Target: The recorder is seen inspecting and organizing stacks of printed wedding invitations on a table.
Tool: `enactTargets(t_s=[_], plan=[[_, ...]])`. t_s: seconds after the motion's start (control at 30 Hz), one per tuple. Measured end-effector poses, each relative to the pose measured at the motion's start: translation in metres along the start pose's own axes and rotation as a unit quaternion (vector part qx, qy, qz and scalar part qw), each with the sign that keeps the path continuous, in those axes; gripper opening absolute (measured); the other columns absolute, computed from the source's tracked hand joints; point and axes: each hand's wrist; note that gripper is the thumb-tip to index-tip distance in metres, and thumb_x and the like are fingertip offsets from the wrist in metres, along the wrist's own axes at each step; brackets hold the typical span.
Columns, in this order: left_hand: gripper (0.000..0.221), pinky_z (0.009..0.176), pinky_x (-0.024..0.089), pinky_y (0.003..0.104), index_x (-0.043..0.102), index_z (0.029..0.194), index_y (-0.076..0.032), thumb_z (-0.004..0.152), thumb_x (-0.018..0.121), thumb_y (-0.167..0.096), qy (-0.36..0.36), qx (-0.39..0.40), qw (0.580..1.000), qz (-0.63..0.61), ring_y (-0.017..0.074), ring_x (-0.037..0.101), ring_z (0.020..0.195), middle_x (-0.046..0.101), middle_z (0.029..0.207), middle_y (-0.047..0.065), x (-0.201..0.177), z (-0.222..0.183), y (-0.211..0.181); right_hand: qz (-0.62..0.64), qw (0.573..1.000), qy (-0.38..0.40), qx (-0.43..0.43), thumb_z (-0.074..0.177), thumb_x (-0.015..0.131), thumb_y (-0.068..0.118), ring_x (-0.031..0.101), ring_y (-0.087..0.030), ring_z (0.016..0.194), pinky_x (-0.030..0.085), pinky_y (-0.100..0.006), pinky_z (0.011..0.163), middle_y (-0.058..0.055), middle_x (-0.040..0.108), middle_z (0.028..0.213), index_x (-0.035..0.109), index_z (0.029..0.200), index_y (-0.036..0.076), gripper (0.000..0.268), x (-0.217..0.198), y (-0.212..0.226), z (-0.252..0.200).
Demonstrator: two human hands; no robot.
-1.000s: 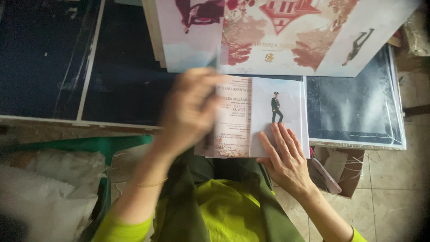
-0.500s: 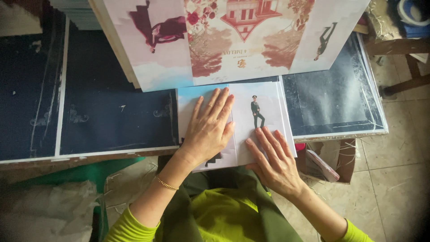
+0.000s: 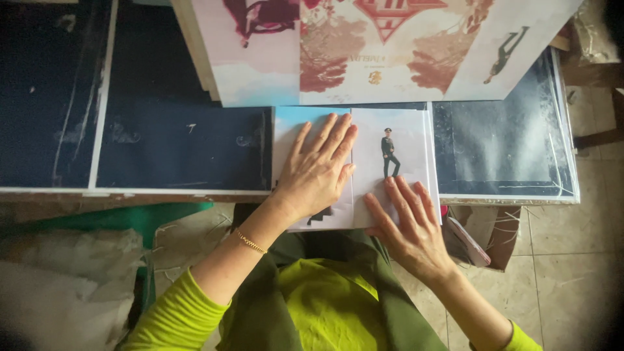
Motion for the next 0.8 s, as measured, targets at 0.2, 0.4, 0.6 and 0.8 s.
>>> enactTargets(t_s=[0.2, 0.4, 0.6, 0.8], plan=[[0.066, 0.124, 0.013, 0.053, 0.027, 0.159, -0.008, 0.103, 0.042, -0.040, 0.005, 0.004, 0.999, 0.035, 0.0252, 0.017, 0.155, 0.020, 0.168, 0.009, 0.005, 0.001, -0.001, -0.010, 0.996, 0.052, -0.079, 0.086, 0.075, 0.027, 0.052, -0.036, 0.137, 0.033, -0.056, 0.118, -0.019, 0.053, 0.149, 0.058, 0.141, 0.003, 0.062, -0.001, 0.008, 0.007], [0.067, 0.124, 0.012, 0.054, 0.025, 0.158, -0.007, 0.102, 0.039, -0.040, -0.005, 0.008, 0.999, 0.048, 0.0273, 0.017, 0.154, 0.019, 0.167, 0.011, 0.009, 0.007, 0.001, 0.051, 0.996, -0.026, -0.072, 0.087, 0.075, 0.020, 0.055, -0.045, 0.127, 0.044, -0.054, 0.111, -0.033, 0.058, 0.132, 0.058, 0.123, -0.016, 0.053, 0.018, 0.026, 0.018], [0.064, 0.117, 0.019, 0.058, 0.040, 0.148, -0.002, 0.096, 0.054, -0.036, 0.075, 0.012, 0.997, 0.000, 0.0307, 0.028, 0.147, 0.031, 0.160, 0.016, -0.018, 0.030, 0.004, -0.082, 0.980, 0.004, -0.181, 0.074, 0.068, 0.012, 0.063, -0.041, 0.116, 0.052, -0.051, 0.103, -0.032, 0.062, 0.121, 0.065, 0.110, -0.016, 0.046, 0.007, 0.020, 0.028], [0.048, 0.121, 0.034, 0.054, 0.053, 0.143, -0.002, 0.099, 0.067, -0.014, -0.228, 0.053, 0.970, 0.069, 0.0313, 0.045, 0.141, 0.047, 0.148, 0.016, -0.039, 0.088, 0.034, -0.062, 0.974, 0.003, -0.220, 0.064, 0.066, 0.012, 0.062, -0.040, 0.107, 0.054, -0.052, 0.098, -0.033, 0.066, 0.114, 0.066, 0.099, -0.015, 0.044, 0.008, 0.017, 0.032]])
Point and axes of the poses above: each hand's wrist, its own z-axis towards the middle knuckle, its own x-axis out of the palm, y = z × x
